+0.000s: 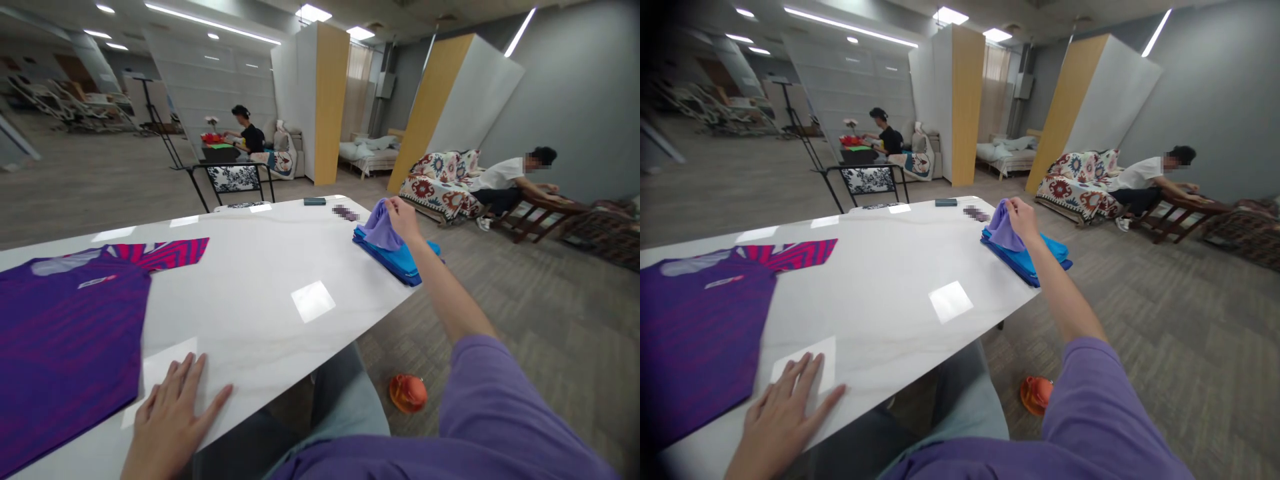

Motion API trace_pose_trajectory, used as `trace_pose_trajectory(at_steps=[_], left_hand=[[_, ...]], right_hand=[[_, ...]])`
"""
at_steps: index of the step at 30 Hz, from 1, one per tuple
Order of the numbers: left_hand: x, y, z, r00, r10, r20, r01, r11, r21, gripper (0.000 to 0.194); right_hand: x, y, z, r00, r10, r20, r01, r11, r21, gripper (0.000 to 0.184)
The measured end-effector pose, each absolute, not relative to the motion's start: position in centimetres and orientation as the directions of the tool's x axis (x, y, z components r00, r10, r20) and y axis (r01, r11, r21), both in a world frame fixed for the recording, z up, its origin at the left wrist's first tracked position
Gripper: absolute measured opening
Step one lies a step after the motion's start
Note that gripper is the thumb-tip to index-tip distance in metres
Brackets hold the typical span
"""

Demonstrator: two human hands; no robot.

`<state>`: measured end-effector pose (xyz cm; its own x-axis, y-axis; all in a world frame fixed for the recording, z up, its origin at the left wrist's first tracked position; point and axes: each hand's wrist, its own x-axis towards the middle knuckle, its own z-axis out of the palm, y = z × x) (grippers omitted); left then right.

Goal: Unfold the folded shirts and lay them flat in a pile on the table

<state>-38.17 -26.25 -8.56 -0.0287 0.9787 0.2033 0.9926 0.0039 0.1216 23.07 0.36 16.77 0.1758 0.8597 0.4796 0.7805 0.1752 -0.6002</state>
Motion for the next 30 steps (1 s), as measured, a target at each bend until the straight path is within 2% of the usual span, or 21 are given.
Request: trace_pose_trajectory(at_steps=[2,5,8,12,13,14,16,18,20,22,24,25,28,30], left_hand=[[-38.4,-26.6,-8.7,0.018,0.973,0.232,0.995,-0.040,0.091,0.082],[-38.7,-27.1,-8.6,0.027,0.970,0.241,0.991,-0.058,0.121,0.078],[-39.0,-27.5,-8.2,0.021,0.955,0.295,0.973,-0.088,0.214,0.081],[-39.3,-28.0,-7.9,0.022,0.940,0.342,0.956,-0.120,0.267,0.078],[-39.3,-28.1,-7.8,0.032,0.941,0.337,0.956,-0.128,0.266,0.076],[-39.3,-28.2,-7.7,0.045,0.943,0.330,0.954,-0.138,0.264,0.074],[-39.0,-28.4,-7.5,0.076,0.945,0.319,0.950,-0.166,0.266,0.071],[-38.3,-28.5,-7.2,0.090,0.942,0.324,0.941,-0.187,0.282,0.069],[-37.1,-28.3,-6.9,0.063,0.941,0.332,0.936,-0.171,0.307,0.071],[-35.5,-27.8,-6.6,-0.009,0.950,0.311,0.938,-0.100,0.331,0.077],[-33.8,-27.0,-6.4,-0.080,0.961,0.266,0.936,-0.019,0.350,0.079],[-33.1,-26.6,-6.2,-0.106,0.963,0.247,0.931,0.009,0.364,0.073],[-31.7,-25.7,-5.3,-0.109,0.968,0.227,0.899,-0.001,0.438,0.037],[-31.6,-25.5,-4.3,-0.109,0.972,0.208,0.839,-0.022,0.543,0.024]], right_hand=[[18.8,-1.9,16.1,0.066,0.841,0.537,0.752,0.312,-0.581,0.047],[11.2,-7.6,11.9,-0.291,0.787,0.544,0.661,0.576,-0.481,0.038],[4.8,-14.9,5.7,-0.624,0.641,0.447,0.522,0.768,-0.372,0.022],[1.2,-20.3,0.0,-0.850,0.450,0.276,0.310,0.848,-0.430,0.018],[0.9,-20.2,-0.5,-0.850,0.458,0.261,0.308,0.833,-0.459,0.020],[0.7,-19.5,-0.7,-0.812,0.525,0.256,0.360,0.795,-0.488,0.022],[0.4,-16.9,-0.7,-0.623,0.742,0.249,0.557,0.644,-0.525,0.031],[0.2,-13.8,-0.5,-0.404,0.887,0.224,0.713,0.458,-0.530,0.049],[0.1,-11.0,-0.5,-0.283,0.941,0.187,0.784,0.339,-0.520,0.066],[-0.1,-9.2,-0.6,-0.240,0.959,0.150,0.813,0.283,-0.508,0.075],[-0.2,-8.3,-0.7,-0.229,0.967,0.113,0.826,0.254,-0.503,0.069],[-0.1,-8.0,-0.6,-0.236,0.967,0.099,0.827,0.253,-0.503,0.062],[0.5,-7.3,0.1,-0.280,0.956,0.093,0.808,0.286,-0.516,0.032],[1.3,-7.0,1.0,-0.298,0.945,0.135,0.783,0.322,-0.532,0.024]])
